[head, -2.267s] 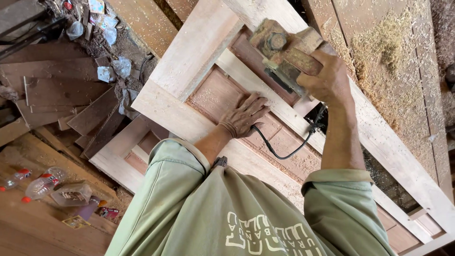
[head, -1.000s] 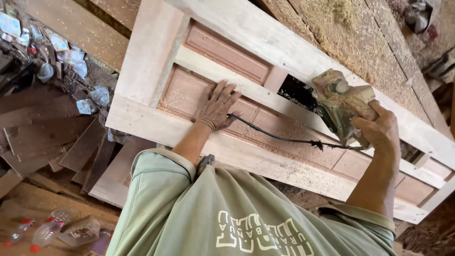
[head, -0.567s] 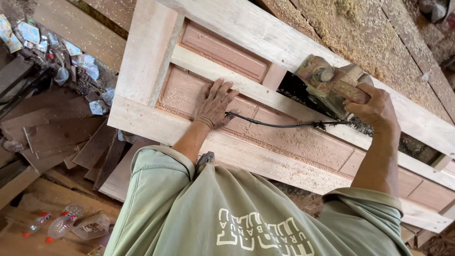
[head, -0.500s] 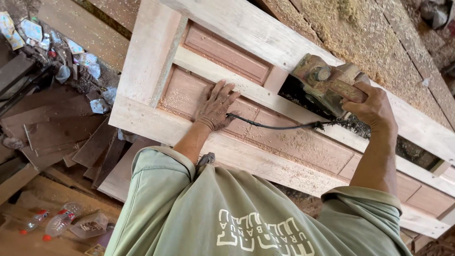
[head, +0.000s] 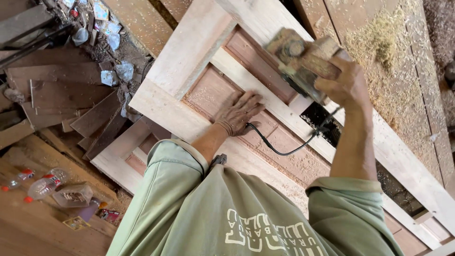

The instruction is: Planing wooden door frames using manual and electric planers

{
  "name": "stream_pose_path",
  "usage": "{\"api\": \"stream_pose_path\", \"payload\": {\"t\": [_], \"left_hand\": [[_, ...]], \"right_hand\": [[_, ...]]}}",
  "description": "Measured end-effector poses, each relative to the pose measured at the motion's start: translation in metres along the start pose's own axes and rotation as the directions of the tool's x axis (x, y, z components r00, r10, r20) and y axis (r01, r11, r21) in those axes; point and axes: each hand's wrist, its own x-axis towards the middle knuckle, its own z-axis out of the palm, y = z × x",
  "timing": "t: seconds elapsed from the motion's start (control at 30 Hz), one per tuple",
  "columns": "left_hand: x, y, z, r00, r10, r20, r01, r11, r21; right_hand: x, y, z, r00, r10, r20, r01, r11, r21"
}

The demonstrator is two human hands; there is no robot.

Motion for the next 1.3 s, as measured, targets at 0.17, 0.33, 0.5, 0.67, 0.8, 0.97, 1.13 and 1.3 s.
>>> {"api": "stream_pose_path", "payload": {"t": [0.17, 0.33, 0.5, 0.67, 0.8, 0.97, 1.13, 1.3], "left_hand": [[-0.005, -0.004, 0.036, 1.000, -0.016, -0.007, 0.015, 0.986, -0.166], [0.010, 0.005, -0.016, 0.961, -0.098, 0.258, 0.079, 0.994, 0.080], [0.008, 0.006, -0.018, 0.993, 0.003, 0.115, 0.001, 0.999, -0.033], [0.000, 0.001, 0.004, 0.984, -0.061, 0.167, 0.065, 0.998, -0.018], [0.011, 0.008, -0.026, 0.992, 0.033, 0.118, -0.055, 0.981, 0.188], [0.014, 0.006, -0.007, 0.858, -0.180, 0.480, 0.067, 0.967, 0.244], [0.001, 0.002, 0.011, 0.964, -0.103, 0.246, 0.057, 0.981, 0.187], [0.003, 0.004, 0.010, 0.955, -0.144, 0.258, 0.094, 0.976, 0.198]], "right_hand": [[0.064, -0.091, 0.002, 0.999, 0.037, -0.004, -0.037, 0.994, 0.104], [0.122, -0.176, 0.004, 0.995, -0.080, 0.052, 0.076, 0.995, 0.064], [0.138, -0.180, 0.010, 0.960, -0.187, 0.207, 0.161, 0.978, 0.136], [0.042, -0.152, -0.027, 0.985, 0.174, 0.020, -0.175, 0.972, 0.156], [-0.058, -0.043, -0.030, 0.981, 0.191, -0.039, -0.191, 0.982, -0.011], [-0.170, 0.074, -0.013, 0.944, 0.315, -0.099, -0.293, 0.937, 0.189], [-0.194, 0.124, 0.007, 0.826, 0.563, -0.014, -0.546, 0.807, 0.226], [-0.182, 0.150, 0.027, 0.894, 0.446, -0.042, -0.426, 0.875, 0.229]]}}
